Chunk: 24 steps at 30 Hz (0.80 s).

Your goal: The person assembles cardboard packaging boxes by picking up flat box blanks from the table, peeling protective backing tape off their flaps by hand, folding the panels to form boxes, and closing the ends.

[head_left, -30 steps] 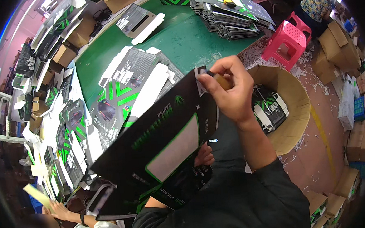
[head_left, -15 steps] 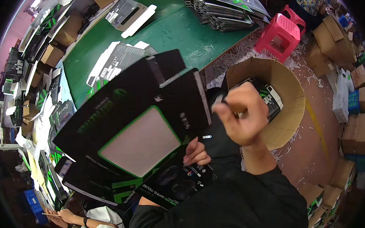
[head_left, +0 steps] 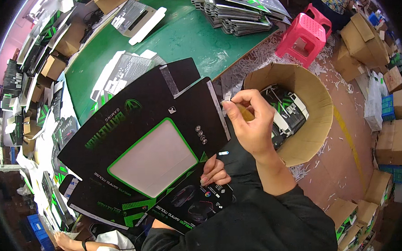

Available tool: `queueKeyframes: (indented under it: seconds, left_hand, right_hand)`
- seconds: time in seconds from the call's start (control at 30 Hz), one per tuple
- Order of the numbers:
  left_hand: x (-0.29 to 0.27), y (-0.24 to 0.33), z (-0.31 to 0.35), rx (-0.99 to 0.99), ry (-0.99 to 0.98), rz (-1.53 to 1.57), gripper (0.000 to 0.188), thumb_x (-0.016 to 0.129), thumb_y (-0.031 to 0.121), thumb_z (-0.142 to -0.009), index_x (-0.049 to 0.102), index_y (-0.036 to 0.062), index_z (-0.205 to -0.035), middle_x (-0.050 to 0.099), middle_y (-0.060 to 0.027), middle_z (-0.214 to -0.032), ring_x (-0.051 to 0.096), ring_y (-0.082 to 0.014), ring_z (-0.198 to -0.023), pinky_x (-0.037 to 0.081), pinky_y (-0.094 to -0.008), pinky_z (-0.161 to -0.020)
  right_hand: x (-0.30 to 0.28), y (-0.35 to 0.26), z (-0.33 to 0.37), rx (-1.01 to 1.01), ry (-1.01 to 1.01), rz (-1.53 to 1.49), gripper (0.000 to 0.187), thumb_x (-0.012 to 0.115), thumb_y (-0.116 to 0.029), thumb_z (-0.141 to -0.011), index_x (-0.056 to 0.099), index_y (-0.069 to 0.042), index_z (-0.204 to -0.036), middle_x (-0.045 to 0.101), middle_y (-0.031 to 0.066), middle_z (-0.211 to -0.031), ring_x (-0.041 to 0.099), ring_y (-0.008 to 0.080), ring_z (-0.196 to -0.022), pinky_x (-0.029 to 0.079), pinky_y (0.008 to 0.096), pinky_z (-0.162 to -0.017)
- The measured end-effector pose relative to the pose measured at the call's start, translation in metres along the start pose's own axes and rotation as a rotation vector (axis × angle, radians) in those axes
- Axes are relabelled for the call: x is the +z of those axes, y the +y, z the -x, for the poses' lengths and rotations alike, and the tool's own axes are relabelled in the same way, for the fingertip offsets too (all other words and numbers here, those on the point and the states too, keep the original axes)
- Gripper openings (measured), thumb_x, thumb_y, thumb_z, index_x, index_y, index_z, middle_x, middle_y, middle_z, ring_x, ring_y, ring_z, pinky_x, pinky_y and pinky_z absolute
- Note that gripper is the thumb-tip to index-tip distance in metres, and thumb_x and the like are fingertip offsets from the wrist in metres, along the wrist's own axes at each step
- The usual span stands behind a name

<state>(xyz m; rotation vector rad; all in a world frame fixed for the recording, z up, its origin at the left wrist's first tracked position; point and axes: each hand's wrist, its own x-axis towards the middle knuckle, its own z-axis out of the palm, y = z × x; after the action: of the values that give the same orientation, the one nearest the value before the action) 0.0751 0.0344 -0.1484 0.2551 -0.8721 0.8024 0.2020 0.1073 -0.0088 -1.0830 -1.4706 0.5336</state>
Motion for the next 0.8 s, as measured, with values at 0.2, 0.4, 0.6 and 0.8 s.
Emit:
queueKeyframes:
  seconds: [0.2, 0.4, 0.6, 0.8]
  left_hand:
    - [-0.004, -0.007, 0.001, 0.021, 0.031, 0.031, 0.018, 0.049, 0.016, -0.107, 0.050, 0.0123, -0.089, 0.069, 0.0024, -0.096, 0.066, -0.0048, -0.082, 0.037, -0.0249, -0.069]
    - [-0.015, -0.004, -0.001, -0.054, -0.120, 0.074, 0.010, 0.054, 0.013, -0.104, 0.051, 0.0109, -0.095, 0.069, 0.0000, -0.100, 0.066, -0.0058, -0.082, 0.038, -0.0270, -0.073]
    - [0.006, -0.013, 0.003, 0.127, 0.103, -0.013, 0.008, 0.058, 0.010, -0.102, 0.051, 0.0088, -0.098, 0.066, -0.0010, -0.092, 0.063, -0.0089, -0.080, 0.039, -0.0292, -0.072]
    - [0.002, -0.003, -0.002, 0.125, 0.134, -0.111, 0.013, 0.064, 0.006, -0.099, 0.051, 0.0087, -0.103, 0.058, -0.0005, -0.084, 0.059, -0.0105, -0.074, 0.039, -0.0284, -0.070]
  right_hand:
    - [-0.002, 0.011, 0.000, -0.102, -0.009, 0.025, 0.023, 0.081, -0.009, -0.083, 0.060, -0.002, -0.089, 0.060, 0.0078, -0.077, 0.058, 0.0173, -0.065, 0.046, 0.0295, -0.059]
    - [-0.016, 0.004, -0.004, -0.441, -0.103, 0.052, 0.037, 0.090, -0.015, -0.074, 0.058, -0.005, -0.087, 0.057, 0.0071, -0.075, 0.053, 0.0223, -0.059, 0.043, 0.0309, -0.054]
    - [-0.006, 0.004, 0.005, -0.786, 0.137, 0.371, 0.032, 0.089, -0.007, -0.073, 0.061, -0.004, -0.088, 0.059, 0.0058, -0.077, 0.053, 0.0217, -0.058, 0.043, 0.0305, -0.047]
    - [-0.002, 0.012, 0.003, -0.641, 0.074, 0.450, 0.027, 0.086, -0.002, -0.075, 0.060, -0.004, -0.084, 0.060, 0.0061, -0.074, 0.055, 0.0239, -0.058, 0.042, 0.0340, -0.048]
